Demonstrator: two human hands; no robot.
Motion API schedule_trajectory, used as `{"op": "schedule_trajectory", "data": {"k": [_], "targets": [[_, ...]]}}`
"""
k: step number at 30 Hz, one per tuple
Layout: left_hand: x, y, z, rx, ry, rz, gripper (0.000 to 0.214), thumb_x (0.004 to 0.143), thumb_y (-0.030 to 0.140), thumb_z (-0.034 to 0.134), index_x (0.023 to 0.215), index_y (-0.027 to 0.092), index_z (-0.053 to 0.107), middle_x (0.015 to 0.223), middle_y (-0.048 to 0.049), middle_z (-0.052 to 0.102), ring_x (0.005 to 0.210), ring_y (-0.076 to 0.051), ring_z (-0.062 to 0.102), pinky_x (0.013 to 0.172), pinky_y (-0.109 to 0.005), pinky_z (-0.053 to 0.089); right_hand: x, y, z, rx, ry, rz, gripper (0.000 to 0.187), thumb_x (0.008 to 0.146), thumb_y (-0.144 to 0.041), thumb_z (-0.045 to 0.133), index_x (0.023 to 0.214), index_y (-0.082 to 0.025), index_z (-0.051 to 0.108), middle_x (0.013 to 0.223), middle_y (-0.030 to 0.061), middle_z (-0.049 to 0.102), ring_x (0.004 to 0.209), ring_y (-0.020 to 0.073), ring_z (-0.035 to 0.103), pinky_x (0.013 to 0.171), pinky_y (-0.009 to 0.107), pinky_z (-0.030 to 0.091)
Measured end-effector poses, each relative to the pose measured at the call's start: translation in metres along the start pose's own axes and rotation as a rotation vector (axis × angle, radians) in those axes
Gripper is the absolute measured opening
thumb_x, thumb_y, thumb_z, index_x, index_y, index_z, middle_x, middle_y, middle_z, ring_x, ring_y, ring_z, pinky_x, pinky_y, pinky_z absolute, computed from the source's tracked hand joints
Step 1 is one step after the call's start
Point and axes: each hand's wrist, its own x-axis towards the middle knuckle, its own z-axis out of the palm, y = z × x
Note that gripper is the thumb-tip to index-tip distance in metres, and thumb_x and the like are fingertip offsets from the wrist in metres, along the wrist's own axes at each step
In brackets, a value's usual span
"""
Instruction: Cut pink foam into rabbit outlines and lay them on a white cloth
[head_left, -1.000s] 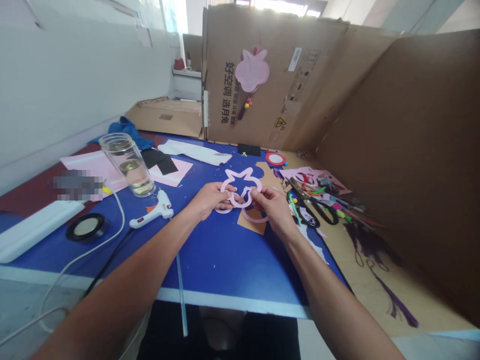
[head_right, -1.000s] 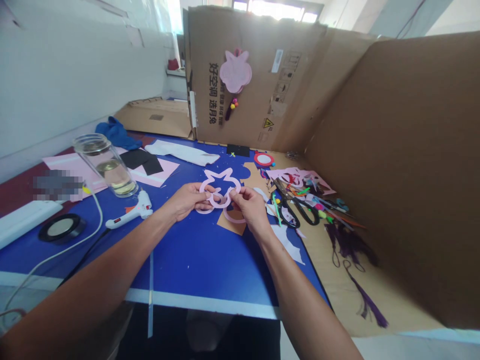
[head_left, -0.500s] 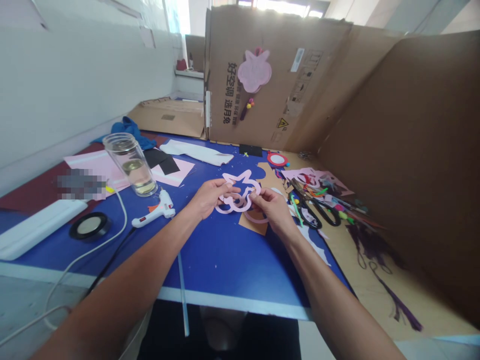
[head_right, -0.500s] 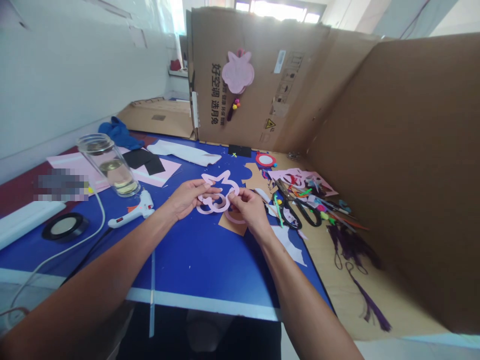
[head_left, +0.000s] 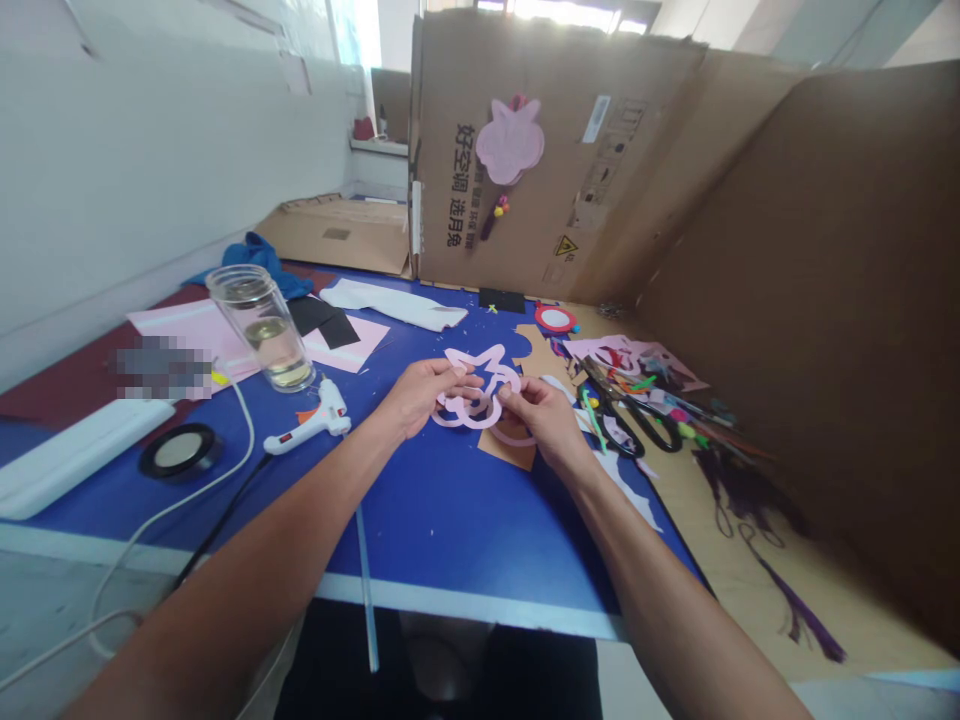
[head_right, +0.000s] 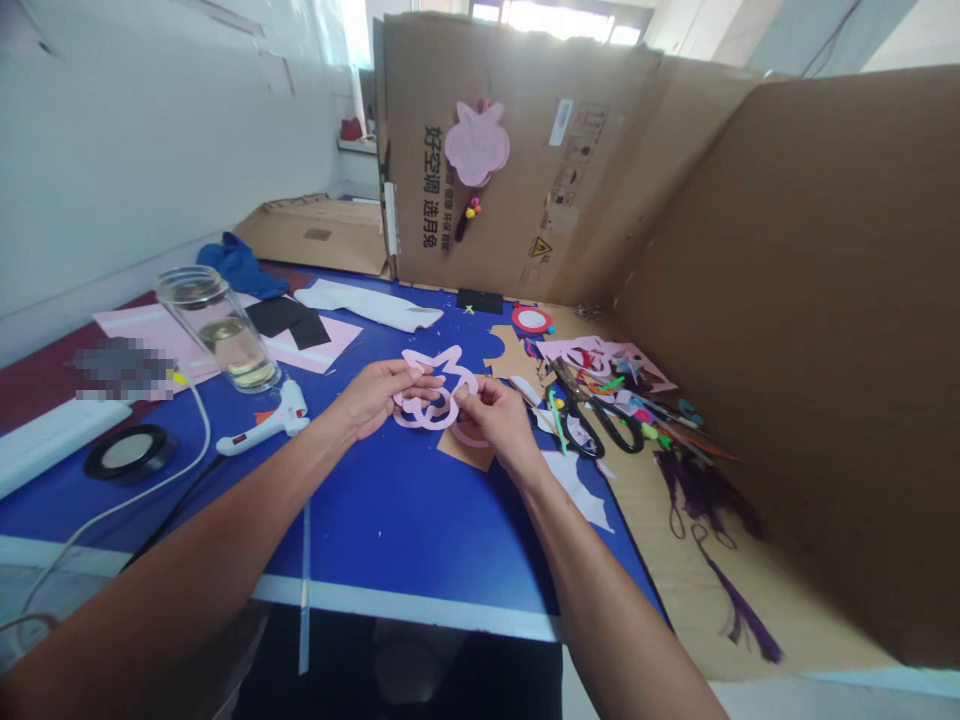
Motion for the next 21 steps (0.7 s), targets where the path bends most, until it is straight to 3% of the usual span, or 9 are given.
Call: {"op": "schedule_trajectory", "data": {"k": [10,21], "targets": [[0.002,-0.0011,-0.0008,-0.043,0.005,0.036,0.013,0.096,0.019,0.075,0.101,0.008,0.078,0.104,-0.0208,0.083,0.08,-0.021,0.082,0.073,-0.028,0.063,-0.0002,0.0007,0.0009,0.031,-0.008,0.024,0.049,0.068,-0.063,0.093,0.08,-0.021,0.072,0.072,0.0004,0.069,0.062,0.0139,0.057,0.06,0.028,0.046],[0.0027,0.0005,-0.0009,-0.036,0.041,0.034,0.01,0.097,0.019,0.074,0.092,0.01,0.076,0.097,-0.0182,0.084,0.076,-0.019,0.081,0.068,-0.025,0.062,0.0001,0.0044,0.0005,0.011,-0.022,0.04,0.05,0.068,-0.063,0.093,0.08,-0.021,0.07,0.07,-0.0006,0.067,0.061,0.0133,0.055,0.058,0.026,0.043]]}}
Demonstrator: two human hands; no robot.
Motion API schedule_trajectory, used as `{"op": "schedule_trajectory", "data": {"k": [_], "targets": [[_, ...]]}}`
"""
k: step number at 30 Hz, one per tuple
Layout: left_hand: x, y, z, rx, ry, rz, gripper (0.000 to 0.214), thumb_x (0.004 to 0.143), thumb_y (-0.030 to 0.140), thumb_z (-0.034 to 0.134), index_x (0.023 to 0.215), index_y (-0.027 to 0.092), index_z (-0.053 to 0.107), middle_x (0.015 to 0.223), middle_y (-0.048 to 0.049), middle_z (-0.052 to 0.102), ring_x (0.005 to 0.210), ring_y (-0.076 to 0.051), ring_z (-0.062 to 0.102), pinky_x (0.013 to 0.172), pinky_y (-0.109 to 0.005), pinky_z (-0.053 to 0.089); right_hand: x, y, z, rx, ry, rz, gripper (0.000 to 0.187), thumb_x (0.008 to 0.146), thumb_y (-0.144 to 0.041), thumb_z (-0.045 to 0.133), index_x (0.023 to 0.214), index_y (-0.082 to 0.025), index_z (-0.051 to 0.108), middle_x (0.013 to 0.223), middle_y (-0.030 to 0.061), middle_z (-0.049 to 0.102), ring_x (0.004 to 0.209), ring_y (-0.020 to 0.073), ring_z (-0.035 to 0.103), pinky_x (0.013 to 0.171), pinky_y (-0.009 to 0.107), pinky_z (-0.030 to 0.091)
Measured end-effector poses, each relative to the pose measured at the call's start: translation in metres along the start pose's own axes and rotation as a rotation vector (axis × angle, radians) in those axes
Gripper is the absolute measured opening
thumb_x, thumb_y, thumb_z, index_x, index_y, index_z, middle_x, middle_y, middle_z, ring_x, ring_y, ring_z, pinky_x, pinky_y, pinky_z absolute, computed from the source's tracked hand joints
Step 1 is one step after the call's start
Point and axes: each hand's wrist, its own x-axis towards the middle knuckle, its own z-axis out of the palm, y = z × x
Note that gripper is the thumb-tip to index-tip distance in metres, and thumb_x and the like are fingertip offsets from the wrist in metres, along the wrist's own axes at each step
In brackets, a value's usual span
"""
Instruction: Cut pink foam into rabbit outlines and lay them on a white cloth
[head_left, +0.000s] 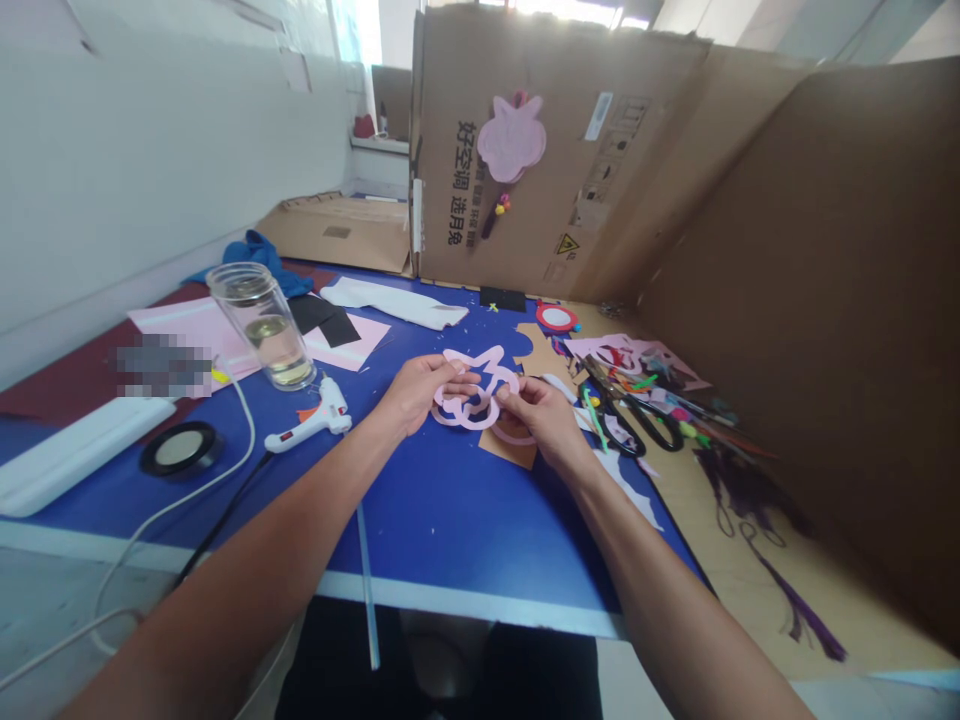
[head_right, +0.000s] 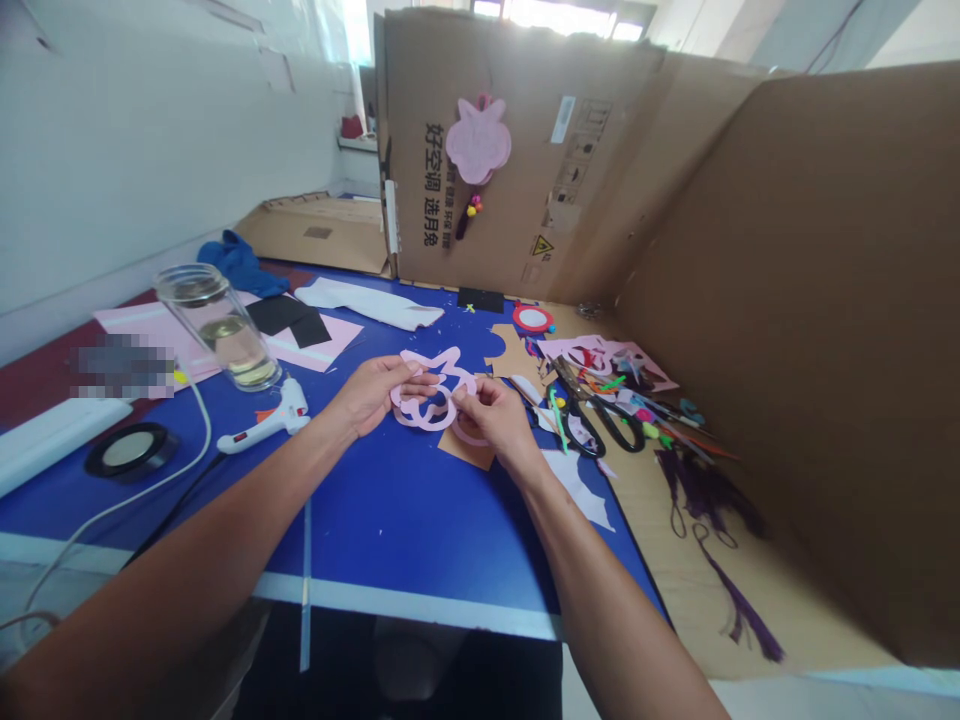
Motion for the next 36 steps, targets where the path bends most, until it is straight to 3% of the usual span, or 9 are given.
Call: {"op": "schedule_trajectory", "data": {"k": [36], "targets": [[0.0037,-0.0032,-0.0033,0.033,0.049,0.053,0.01,0.096,0.02,0.076,0.09,0.012,0.074,0.093,-0.0152,0.083,0.071,-0.016,0.078,0.066,-0.024,0.059,-0.0001,0.0011,0.0012,0.015,-0.042,0.03,0.049,0.07,-0.064,0.092,0.082,-0.022,0.069,0.072,-0.001,0.069,0.056,0.0125,0.052,0.055,0.028,0.042]]}}
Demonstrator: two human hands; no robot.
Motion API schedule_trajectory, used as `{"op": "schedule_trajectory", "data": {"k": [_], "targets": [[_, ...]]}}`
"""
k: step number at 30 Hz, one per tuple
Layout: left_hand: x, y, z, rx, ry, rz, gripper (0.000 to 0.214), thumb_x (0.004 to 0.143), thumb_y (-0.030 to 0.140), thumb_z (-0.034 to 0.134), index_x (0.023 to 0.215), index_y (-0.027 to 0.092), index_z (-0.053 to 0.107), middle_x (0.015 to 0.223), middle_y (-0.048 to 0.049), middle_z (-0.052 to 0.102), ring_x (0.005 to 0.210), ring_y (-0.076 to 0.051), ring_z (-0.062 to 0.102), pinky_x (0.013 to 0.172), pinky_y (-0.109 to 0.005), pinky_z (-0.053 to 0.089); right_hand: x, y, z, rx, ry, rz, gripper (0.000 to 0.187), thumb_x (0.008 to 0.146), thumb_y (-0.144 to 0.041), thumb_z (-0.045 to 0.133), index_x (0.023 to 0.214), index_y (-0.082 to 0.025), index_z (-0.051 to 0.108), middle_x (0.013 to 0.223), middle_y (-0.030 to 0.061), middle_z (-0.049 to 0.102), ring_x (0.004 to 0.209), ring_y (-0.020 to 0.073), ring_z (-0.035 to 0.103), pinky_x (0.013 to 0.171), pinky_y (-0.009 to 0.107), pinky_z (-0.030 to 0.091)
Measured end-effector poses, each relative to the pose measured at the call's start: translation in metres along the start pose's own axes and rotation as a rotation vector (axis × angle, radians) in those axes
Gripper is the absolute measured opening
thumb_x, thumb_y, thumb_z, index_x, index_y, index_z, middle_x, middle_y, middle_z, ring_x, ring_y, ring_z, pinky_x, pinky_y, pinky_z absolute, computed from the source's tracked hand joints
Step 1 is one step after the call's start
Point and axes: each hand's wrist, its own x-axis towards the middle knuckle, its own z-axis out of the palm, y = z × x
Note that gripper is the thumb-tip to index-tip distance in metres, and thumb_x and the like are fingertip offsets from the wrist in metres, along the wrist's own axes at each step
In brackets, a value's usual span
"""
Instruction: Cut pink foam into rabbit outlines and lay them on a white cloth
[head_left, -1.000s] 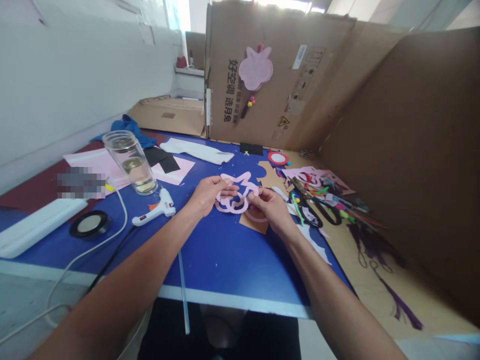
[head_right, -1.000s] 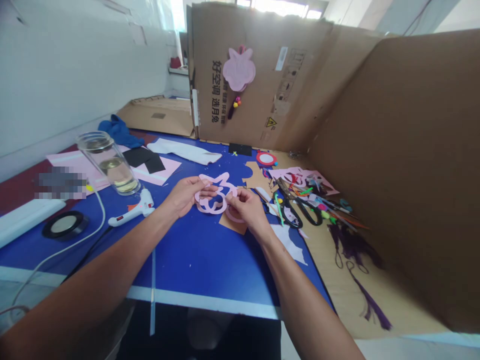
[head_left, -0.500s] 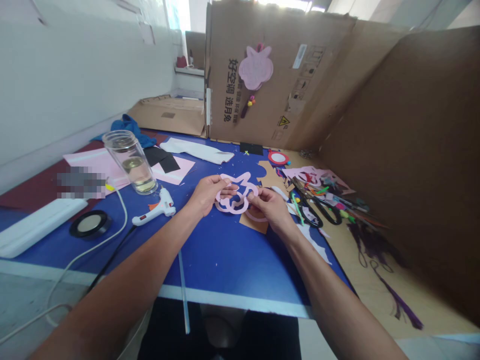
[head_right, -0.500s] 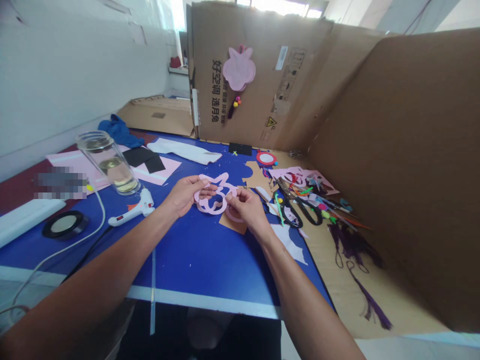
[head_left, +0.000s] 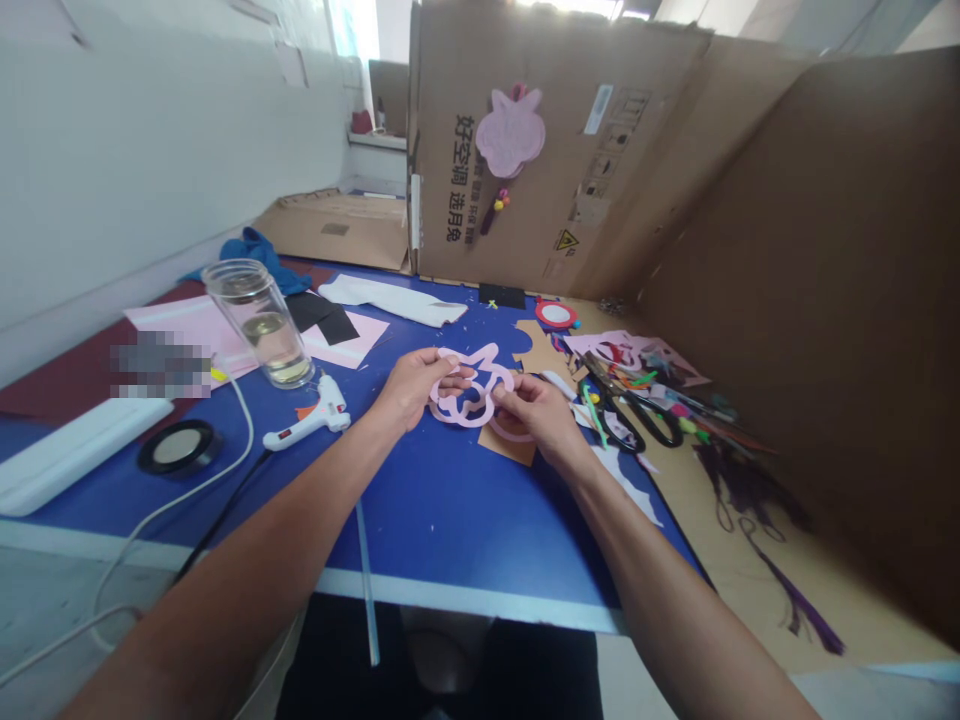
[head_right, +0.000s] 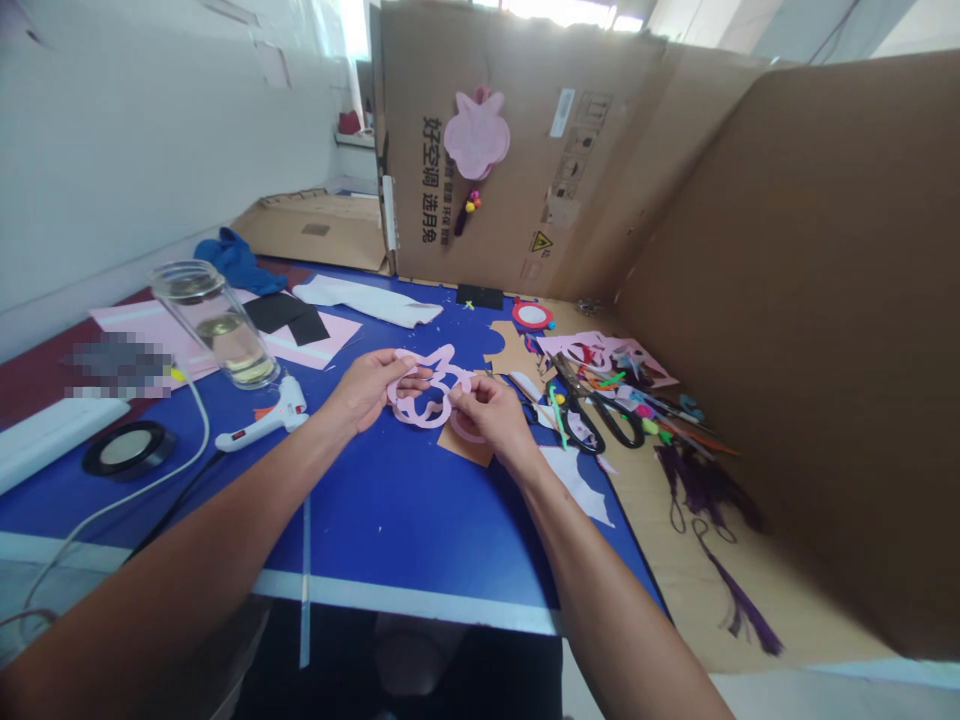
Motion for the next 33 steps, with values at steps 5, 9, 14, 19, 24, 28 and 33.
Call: {"op": "schedule_trajectory", "data": {"k": [5,9,14,19,24,28,33], "targets": [[-0.001,0.004,-0.002,-0.015,0.025,0.015,0.01,0.095,0.02,0.076,0.09,0.012,0.073,0.094,-0.0153,0.084,0.071,-0.016,0.078,0.067,-0.025,0.059,0.001,-0.002,0.0,-0.008,0.016,-0.004,0.048,0.069,-0.062,0.091,0.083,-0.022,0.07,0.075,0.0006,0.072,0.058,0.013,0.057,0.057,0.027,0.046],[0.001,0.011,-0.006,-0.045,0.058,0.06,0.012,0.094,0.021,0.078,0.089,0.012,0.072,0.093,-0.0146,0.083,0.071,-0.017,0.078,0.069,-0.026,0.061,0.001,-0.003,-0.003,-0.027,0.054,-0.022,0.044,0.07,-0.059,0.089,0.086,-0.021,0.074,0.08,0.0025,0.076,0.062,0.0133,0.062,0.059,0.026,0.049],[0.002,0.018,-0.009,-0.054,0.099,0.07,0.009,0.096,0.019,0.075,0.09,0.013,0.071,0.091,-0.0137,0.083,0.07,-0.016,0.077,0.067,-0.026,0.06,0.002,-0.003,-0.007,-0.065,0.066,-0.05,0.039,0.075,-0.057,0.086,0.087,-0.022,0.075,0.08,0.0028,0.076,0.062,0.0133,0.062,0.059,0.026,0.049],[0.002,0.019,-0.009,-0.048,0.103,0.075,0.01,0.094,0.021,0.076,0.09,0.013,0.072,0.092,-0.014,0.083,0.069,-0.017,0.076,0.066,-0.026,0.06,0.003,-0.002,-0.01,-0.13,0.098,-0.104,0.036,0.077,-0.055,0.082,0.085,-0.021,0.073,0.077,0.0028,0.074,0.06,0.0137,0.06,0.06,0.027,0.049],[0.002,0.019,-0.009,-0.051,0.071,0.057,0.008,0.095,0.019,0.074,0.09,0.012,0.072,0.095,-0.0148,0.083,0.069,-0.016,0.077,0.063,-0.024,0.059,0.003,-0.001,-0.009,-0.135,0.115,-0.101,0.037,0.077,-0.053,0.083,0.09,-0.021,0.074,0.08,0.0033,0.074,0.062,0.0143,0.061,0.061,0.028,0.051],[-0.001,0.019,-0.008,-0.04,-0.019,0.041,0.01,0.093,0.021,0.078,0.091,0.012,0.073,0.098,-0.0159,0.083,0.069,-0.015,0.076,0.062,-0.023,0.058,0.003,-0.002,-0.007,-0.127,0.152,-0.108,0.047,0.075,-0.053,0.086,0.107,-0.021,0.075,0.089,0.0039,0.075,0.067,0.016,0.065,0.065,0.03,0.055],[-0.005,0.019,-0.006,-0.027,-0.112,-0.011,0.013,0.093,0.024,0.08,0.092,0.012,0.075,0.103,-0.017,0.083,0.073,-0.017,0.078,0.061,-0.023,0.059,0.002,-0.005,-0.007,-0.122,0.123,-0.092,0.058,0.076,-0.057,0.087,0.121,-0.021,0.073,0.101,0.0058,0.076,0.071,0.0169,0.067,0.064,0.03,0.056]]}}
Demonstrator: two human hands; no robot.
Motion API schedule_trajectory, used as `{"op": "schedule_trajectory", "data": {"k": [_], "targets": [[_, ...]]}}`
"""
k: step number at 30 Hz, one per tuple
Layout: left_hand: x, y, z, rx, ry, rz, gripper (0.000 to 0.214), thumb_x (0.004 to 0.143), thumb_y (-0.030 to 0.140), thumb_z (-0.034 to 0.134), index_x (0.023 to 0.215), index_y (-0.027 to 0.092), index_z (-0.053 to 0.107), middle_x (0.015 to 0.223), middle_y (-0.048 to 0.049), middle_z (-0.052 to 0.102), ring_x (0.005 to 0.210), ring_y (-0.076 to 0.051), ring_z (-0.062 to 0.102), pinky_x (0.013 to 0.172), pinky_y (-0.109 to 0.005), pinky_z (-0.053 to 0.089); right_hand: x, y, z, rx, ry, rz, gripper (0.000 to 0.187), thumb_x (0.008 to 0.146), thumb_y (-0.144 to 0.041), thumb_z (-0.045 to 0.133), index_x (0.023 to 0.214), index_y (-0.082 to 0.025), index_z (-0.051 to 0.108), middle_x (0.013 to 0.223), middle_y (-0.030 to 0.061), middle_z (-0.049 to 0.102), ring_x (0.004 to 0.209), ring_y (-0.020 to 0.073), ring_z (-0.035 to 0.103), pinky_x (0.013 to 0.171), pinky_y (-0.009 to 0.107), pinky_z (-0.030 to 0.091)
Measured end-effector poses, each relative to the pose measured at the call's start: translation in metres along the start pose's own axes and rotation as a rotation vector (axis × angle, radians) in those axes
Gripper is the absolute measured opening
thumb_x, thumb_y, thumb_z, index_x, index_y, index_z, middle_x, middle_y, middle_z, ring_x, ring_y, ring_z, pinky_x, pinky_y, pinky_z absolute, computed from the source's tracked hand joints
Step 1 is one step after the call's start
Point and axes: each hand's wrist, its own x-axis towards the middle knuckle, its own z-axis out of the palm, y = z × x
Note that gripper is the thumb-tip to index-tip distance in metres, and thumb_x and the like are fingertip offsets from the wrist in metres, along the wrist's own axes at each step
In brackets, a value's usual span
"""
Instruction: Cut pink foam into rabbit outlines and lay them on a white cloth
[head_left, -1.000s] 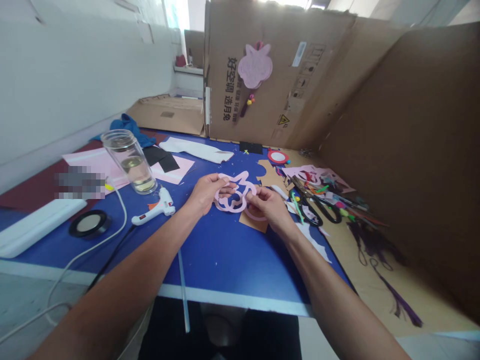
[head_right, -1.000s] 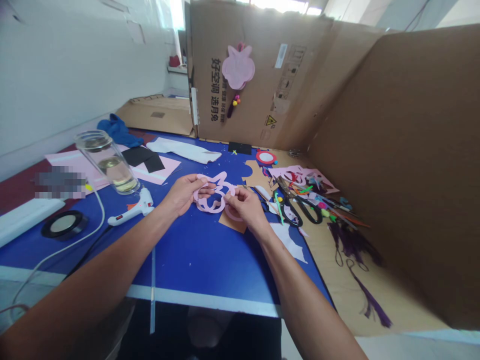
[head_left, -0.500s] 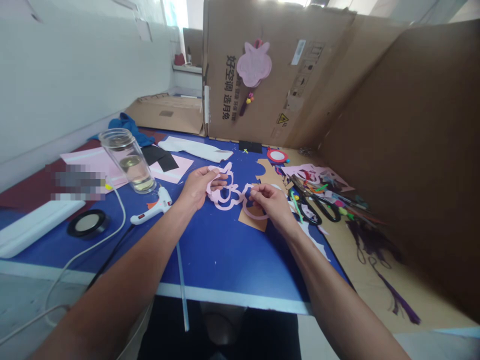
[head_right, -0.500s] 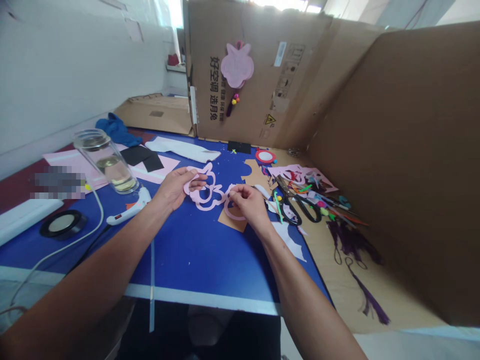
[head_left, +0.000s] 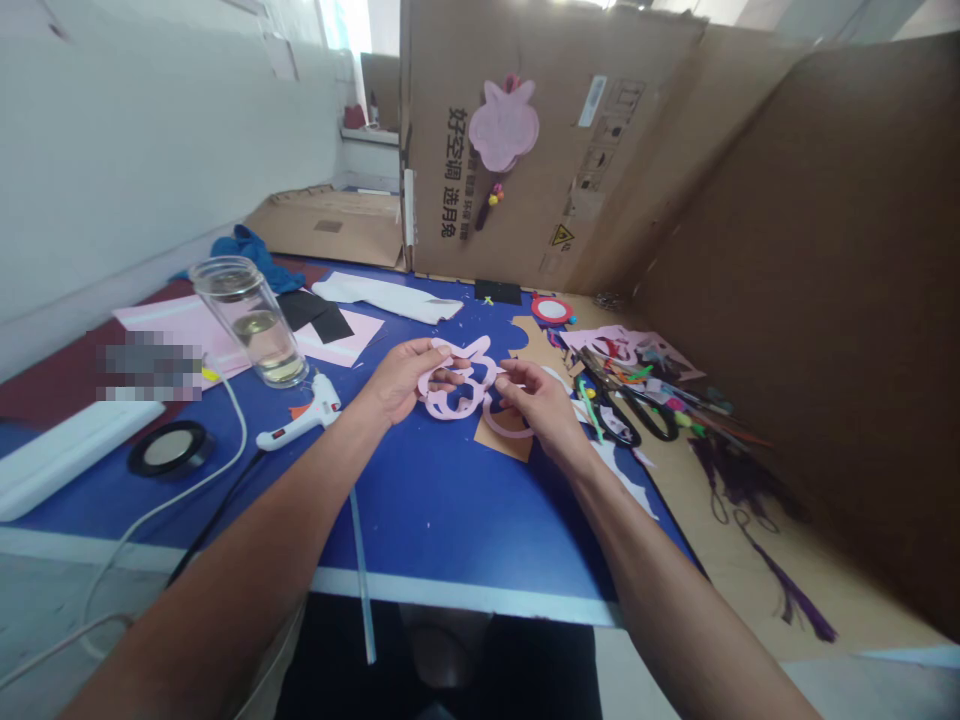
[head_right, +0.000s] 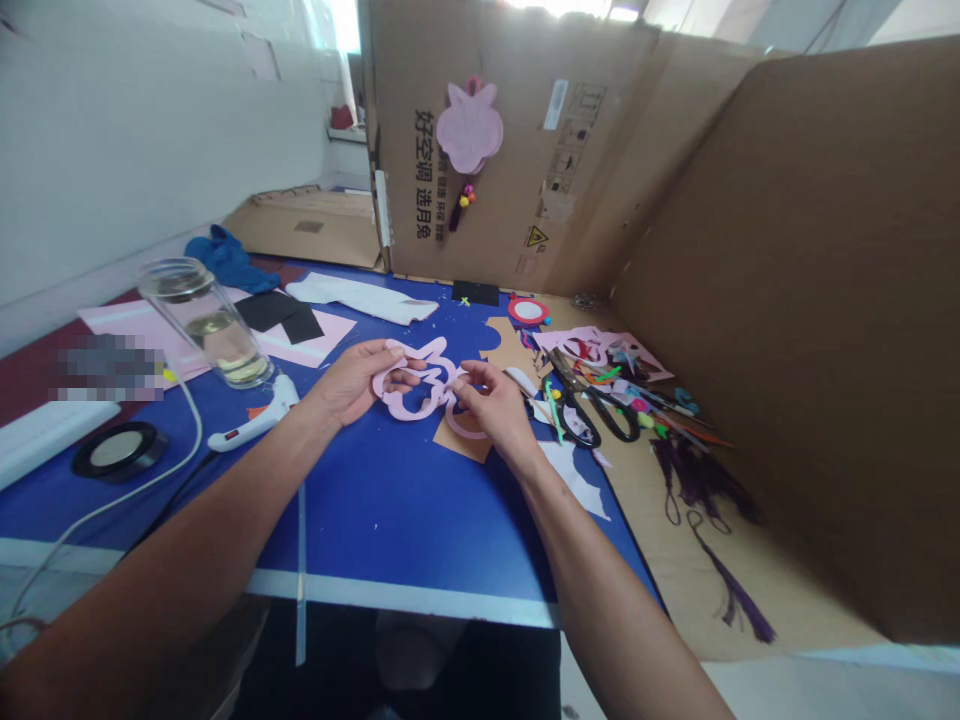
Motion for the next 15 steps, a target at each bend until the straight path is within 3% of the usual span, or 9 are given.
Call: {"op": "schedule_trajectory", "data": {"k": [5,15], "targets": [[-0.0009,-0.0028,0.0022,0.003,-0.046,-0.031,0.01,0.096,0.021,0.074,0.092,0.012,0.077,0.099,-0.0163,0.082,0.071,-0.017,0.077,0.06,-0.022,0.059,-0.002,-0.002,0.0001,0.027,-0.054,0.01,0.055,0.078,-0.062,0.086,0.114,-0.021,0.076,0.091,0.0054,0.077,0.069,0.0165,0.066,0.064,0.029,0.054],[0.0011,-0.0057,0.0019,0.026,-0.024,-0.048,0.01,0.096,0.02,0.074,0.093,0.012,0.077,0.096,-0.0161,0.082,0.071,-0.017,0.077,0.06,-0.023,0.059,-0.0021,-0.0007,0.0025,0.065,-0.058,0.011,0.047,0.072,-0.065,0.088,0.084,-0.022,0.073,0.073,0.0018,0.071,0.061,0.0146,0.059,0.059,0.028,0.048]]}}
